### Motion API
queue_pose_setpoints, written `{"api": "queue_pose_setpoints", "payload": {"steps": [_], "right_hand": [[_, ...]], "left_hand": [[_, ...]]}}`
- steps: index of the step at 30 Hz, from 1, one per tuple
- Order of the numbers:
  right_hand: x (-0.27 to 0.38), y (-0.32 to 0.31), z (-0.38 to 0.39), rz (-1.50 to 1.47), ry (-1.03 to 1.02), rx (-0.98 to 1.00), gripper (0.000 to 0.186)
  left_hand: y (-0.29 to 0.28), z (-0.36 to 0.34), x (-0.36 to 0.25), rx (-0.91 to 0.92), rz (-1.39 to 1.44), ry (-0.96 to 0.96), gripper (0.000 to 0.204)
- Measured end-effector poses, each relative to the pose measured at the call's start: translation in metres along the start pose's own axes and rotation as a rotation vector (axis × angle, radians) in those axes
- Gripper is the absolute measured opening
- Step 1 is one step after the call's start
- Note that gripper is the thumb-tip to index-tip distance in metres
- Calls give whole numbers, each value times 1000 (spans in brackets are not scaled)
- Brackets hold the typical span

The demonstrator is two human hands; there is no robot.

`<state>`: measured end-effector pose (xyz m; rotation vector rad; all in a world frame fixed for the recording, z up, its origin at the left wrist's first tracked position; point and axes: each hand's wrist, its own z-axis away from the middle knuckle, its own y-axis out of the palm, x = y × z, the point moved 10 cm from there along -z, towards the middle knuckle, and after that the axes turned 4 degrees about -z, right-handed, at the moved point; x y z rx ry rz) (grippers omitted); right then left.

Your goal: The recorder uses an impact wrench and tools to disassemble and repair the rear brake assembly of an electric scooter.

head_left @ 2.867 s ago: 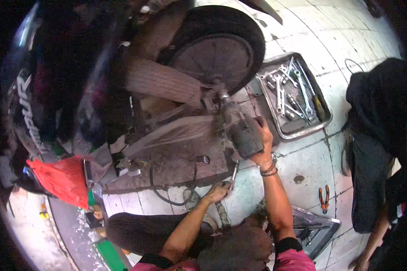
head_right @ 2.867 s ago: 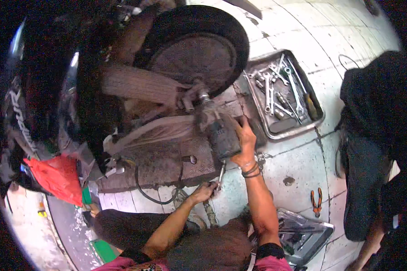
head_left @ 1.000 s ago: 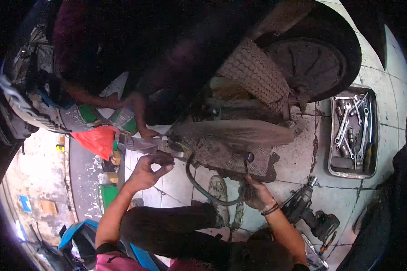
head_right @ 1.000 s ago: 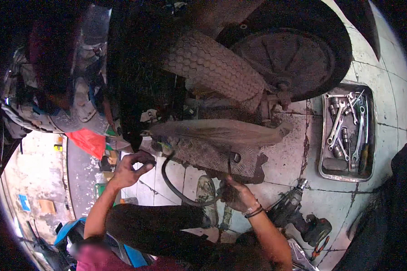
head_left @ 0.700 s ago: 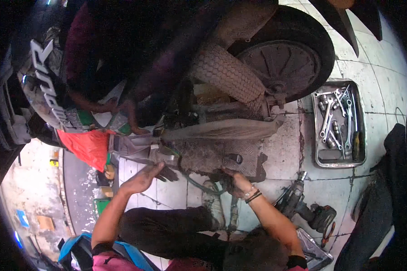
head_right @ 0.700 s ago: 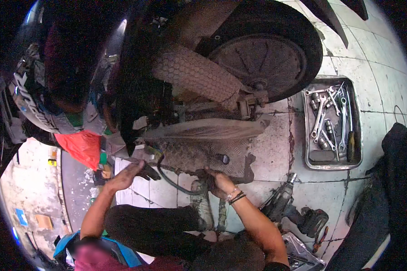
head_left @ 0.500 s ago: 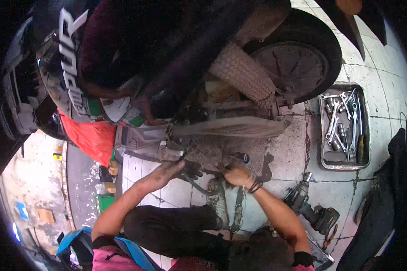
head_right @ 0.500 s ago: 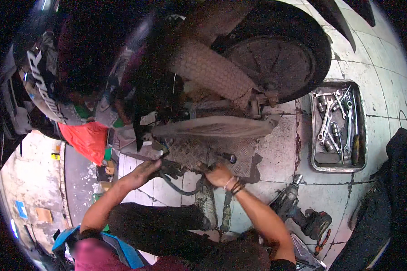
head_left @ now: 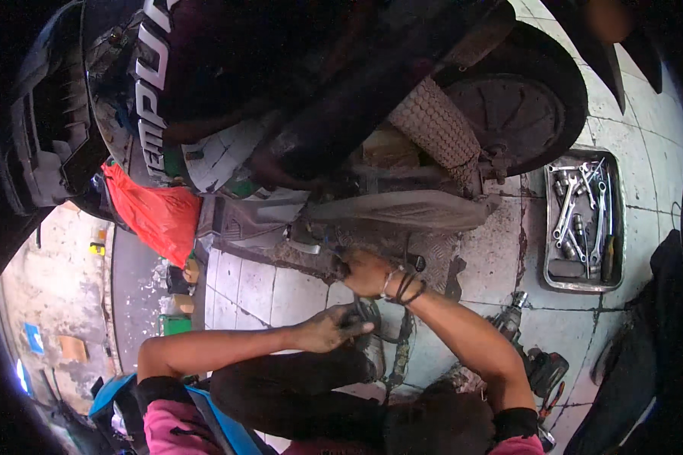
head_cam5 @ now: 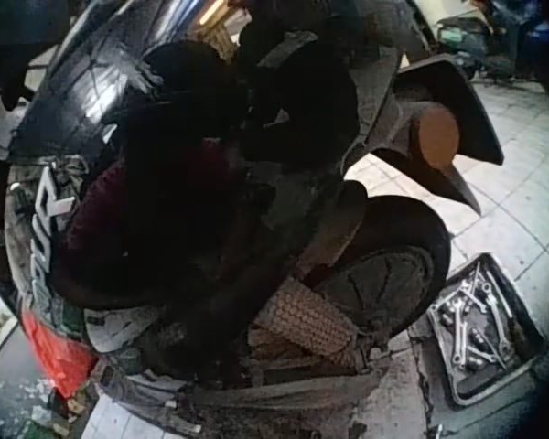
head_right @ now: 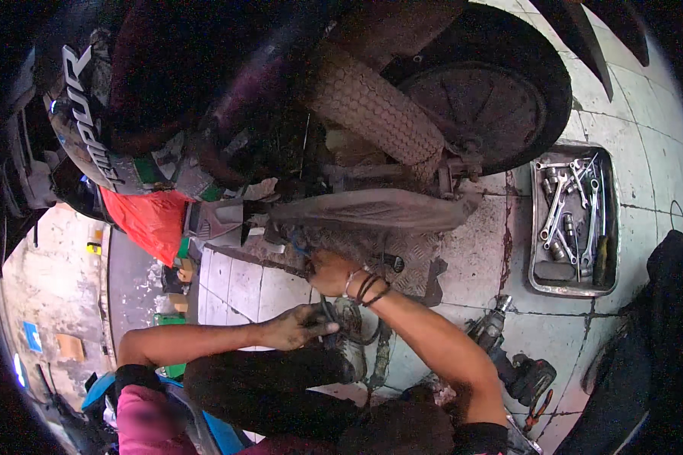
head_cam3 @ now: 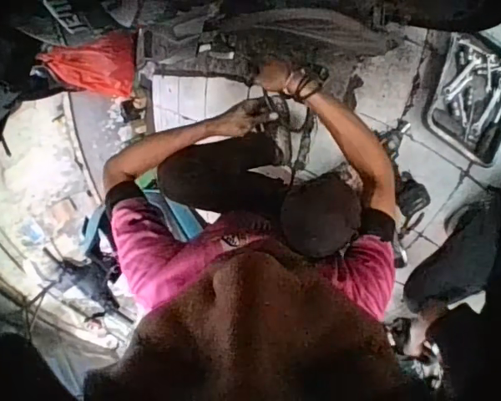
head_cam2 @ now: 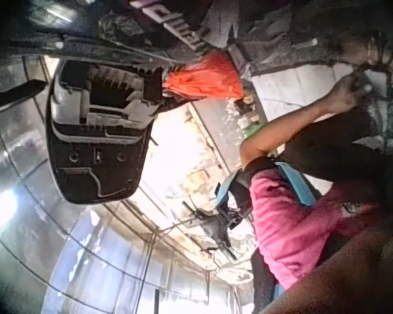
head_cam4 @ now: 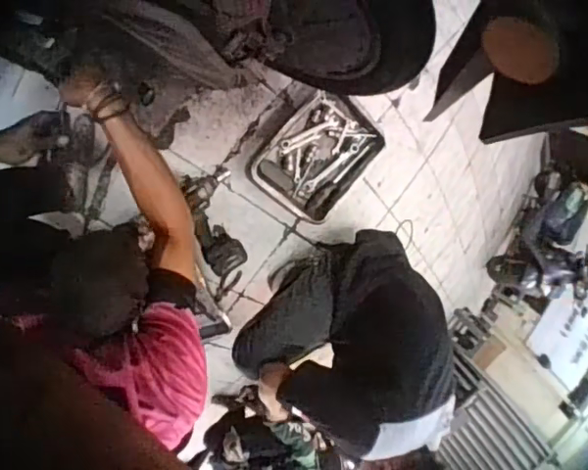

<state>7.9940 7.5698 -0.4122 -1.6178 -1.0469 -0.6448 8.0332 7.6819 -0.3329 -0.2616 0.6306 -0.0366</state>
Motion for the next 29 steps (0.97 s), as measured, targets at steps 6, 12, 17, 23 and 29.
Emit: {"api": "queue_pose_setpoints", "payload": {"steps": [6,12,17,23,29], "right_hand": [[-33,81,101,11,-157,387,34],[49,-118,128,-308,12,233,20],[68,-209,140,-24,-93,-217,30],[-24,-290,166,-1101,298,-1578,44],[5,-302,131,-1427,356,-1512,52]], "left_hand": [[5,10,-8,310,-538,-68,69],[5,31,-17,395,-454,-95,73],[-20,46,-124,200,-364,259,79],[-3,46,-162,262,-386,354,60],[40,-11,-15,352,-516,-366,82]]}}
